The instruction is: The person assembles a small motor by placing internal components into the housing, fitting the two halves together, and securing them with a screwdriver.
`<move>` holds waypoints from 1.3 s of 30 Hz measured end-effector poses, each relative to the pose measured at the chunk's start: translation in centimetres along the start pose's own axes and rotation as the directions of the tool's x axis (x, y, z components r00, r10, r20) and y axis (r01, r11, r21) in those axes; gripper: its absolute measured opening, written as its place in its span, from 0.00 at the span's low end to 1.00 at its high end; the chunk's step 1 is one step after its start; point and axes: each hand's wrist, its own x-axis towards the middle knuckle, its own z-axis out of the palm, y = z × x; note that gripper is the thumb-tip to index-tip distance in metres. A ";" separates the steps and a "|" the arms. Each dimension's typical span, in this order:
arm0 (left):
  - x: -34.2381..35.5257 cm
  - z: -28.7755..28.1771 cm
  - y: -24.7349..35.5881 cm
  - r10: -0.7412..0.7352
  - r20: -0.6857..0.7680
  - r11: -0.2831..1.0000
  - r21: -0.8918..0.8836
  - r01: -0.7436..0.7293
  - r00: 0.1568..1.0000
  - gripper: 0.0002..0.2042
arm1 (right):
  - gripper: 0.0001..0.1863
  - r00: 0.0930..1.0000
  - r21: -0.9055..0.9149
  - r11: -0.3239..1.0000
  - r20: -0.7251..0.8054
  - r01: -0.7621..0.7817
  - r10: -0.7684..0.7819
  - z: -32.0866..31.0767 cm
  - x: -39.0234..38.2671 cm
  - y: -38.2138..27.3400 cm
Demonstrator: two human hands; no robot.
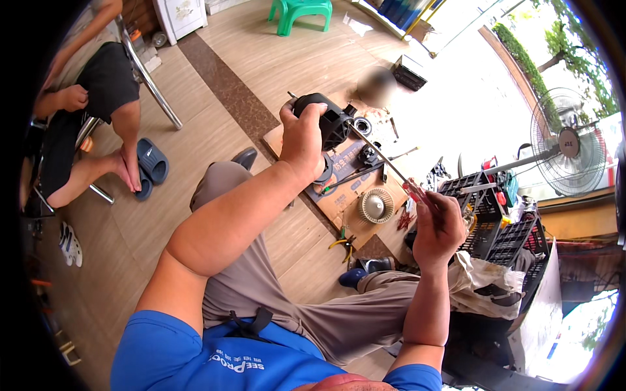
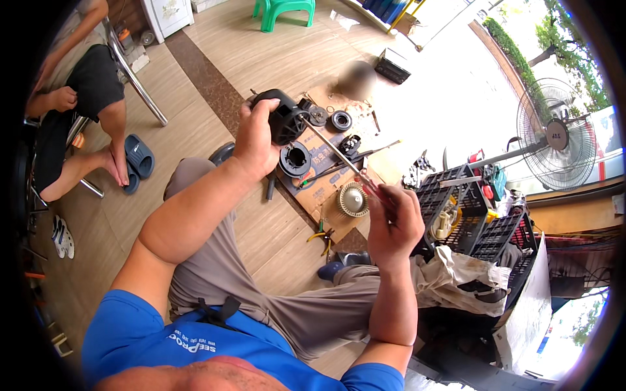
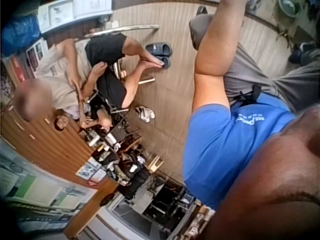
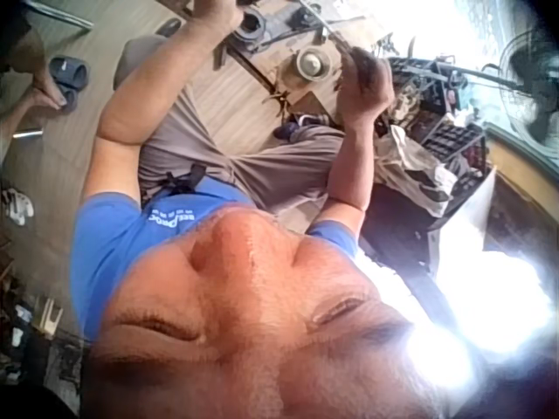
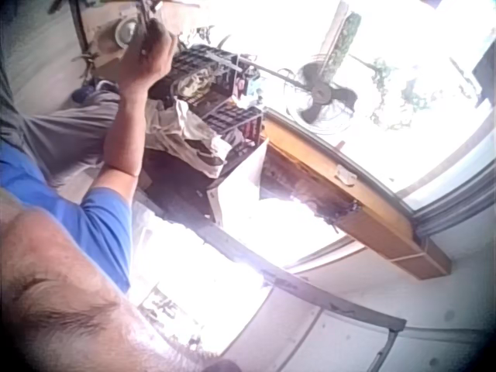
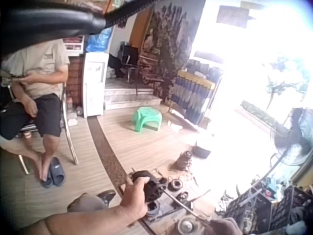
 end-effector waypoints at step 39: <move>0.0 1.2 -0.1 -0.032 0.093 0.987 0.161 0.016 0.995 0.30 | 0.13 0.990 0.095 0.986 -0.033 -0.137 0.140 0.5 -1.2 -0.3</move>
